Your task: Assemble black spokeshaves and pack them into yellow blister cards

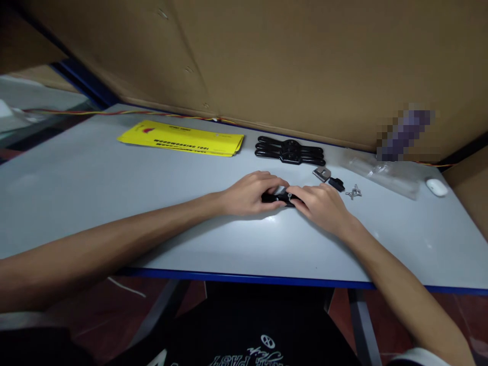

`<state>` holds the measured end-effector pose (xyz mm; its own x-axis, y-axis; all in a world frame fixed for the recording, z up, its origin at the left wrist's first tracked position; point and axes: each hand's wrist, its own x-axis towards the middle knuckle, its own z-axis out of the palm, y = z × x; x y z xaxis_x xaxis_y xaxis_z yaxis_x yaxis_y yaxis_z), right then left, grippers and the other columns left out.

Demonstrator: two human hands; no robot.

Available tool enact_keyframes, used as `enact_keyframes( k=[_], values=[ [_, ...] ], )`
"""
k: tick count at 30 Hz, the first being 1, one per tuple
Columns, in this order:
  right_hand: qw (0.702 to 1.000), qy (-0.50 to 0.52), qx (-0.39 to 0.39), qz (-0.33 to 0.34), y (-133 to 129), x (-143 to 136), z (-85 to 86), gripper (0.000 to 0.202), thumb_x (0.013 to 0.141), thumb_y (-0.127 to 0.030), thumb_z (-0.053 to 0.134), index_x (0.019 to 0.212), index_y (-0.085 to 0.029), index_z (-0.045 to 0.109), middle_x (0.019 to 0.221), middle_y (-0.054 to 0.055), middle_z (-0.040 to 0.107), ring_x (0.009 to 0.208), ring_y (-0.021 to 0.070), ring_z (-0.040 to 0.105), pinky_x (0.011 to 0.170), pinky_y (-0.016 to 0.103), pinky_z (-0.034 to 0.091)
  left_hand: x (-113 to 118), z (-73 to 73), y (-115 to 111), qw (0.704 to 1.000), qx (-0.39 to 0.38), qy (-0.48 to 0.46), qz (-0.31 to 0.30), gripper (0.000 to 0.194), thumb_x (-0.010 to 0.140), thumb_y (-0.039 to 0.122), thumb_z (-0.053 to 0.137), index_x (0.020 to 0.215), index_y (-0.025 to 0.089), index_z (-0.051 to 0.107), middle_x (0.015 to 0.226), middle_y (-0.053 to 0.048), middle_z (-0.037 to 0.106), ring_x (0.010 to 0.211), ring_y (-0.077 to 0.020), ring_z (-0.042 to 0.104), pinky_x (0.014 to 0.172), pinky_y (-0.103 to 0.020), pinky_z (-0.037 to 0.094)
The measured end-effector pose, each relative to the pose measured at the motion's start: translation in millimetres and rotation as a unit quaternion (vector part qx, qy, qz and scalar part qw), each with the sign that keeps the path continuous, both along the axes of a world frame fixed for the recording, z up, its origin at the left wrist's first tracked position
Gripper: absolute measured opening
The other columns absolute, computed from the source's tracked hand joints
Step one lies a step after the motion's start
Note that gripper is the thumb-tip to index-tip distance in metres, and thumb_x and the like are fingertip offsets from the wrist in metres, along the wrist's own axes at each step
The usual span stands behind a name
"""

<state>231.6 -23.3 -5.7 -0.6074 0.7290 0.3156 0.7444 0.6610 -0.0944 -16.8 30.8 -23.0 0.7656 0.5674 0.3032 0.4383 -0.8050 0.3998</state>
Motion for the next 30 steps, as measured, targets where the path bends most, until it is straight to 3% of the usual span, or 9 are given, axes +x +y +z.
enact_keyframes(
  k=[5,14,30],
  values=[
    [0.999,0.032,-0.012,0.005,0.3,-1.8,0.2,0.027,0.110,-0.032,0.053,0.119,-0.023,0.077,0.108,0.005,0.085,0.086,0.0215,0.078,0.079,0.037,0.053,-0.2,0.1,0.6,1.000,-0.004,0.001,-0.002,0.046,0.096,0.051,0.057,0.123,0.017,0.073,0.078,-0.002,0.064,0.074,-0.0203,0.061,0.075,-0.035,0.046],
    [0.998,0.050,0.024,-0.034,-1.2,-14.4,-2.2,0.032,0.109,-0.035,0.054,0.088,-0.020,0.072,0.077,0.004,0.075,0.066,0.0170,0.063,0.068,0.033,0.043,-0.2,1.4,-0.2,1.000,0.000,0.009,0.001,0.046,0.098,0.052,0.056,0.124,0.018,0.072,0.079,-0.002,0.065,0.074,-0.0200,0.061,0.076,-0.035,0.048],
    [0.996,0.052,0.072,-0.015,-0.4,-7.1,2.1,0.021,0.099,-0.027,0.057,0.088,-0.019,0.072,0.077,0.004,0.073,0.065,0.0174,0.061,0.069,0.033,0.043,-0.7,1.8,-0.3,1.000,-0.001,0.021,0.002,0.048,0.099,0.054,0.054,0.123,0.017,0.072,0.080,-0.003,0.065,0.076,-0.0209,0.062,0.077,-0.036,0.049]
  ],
)
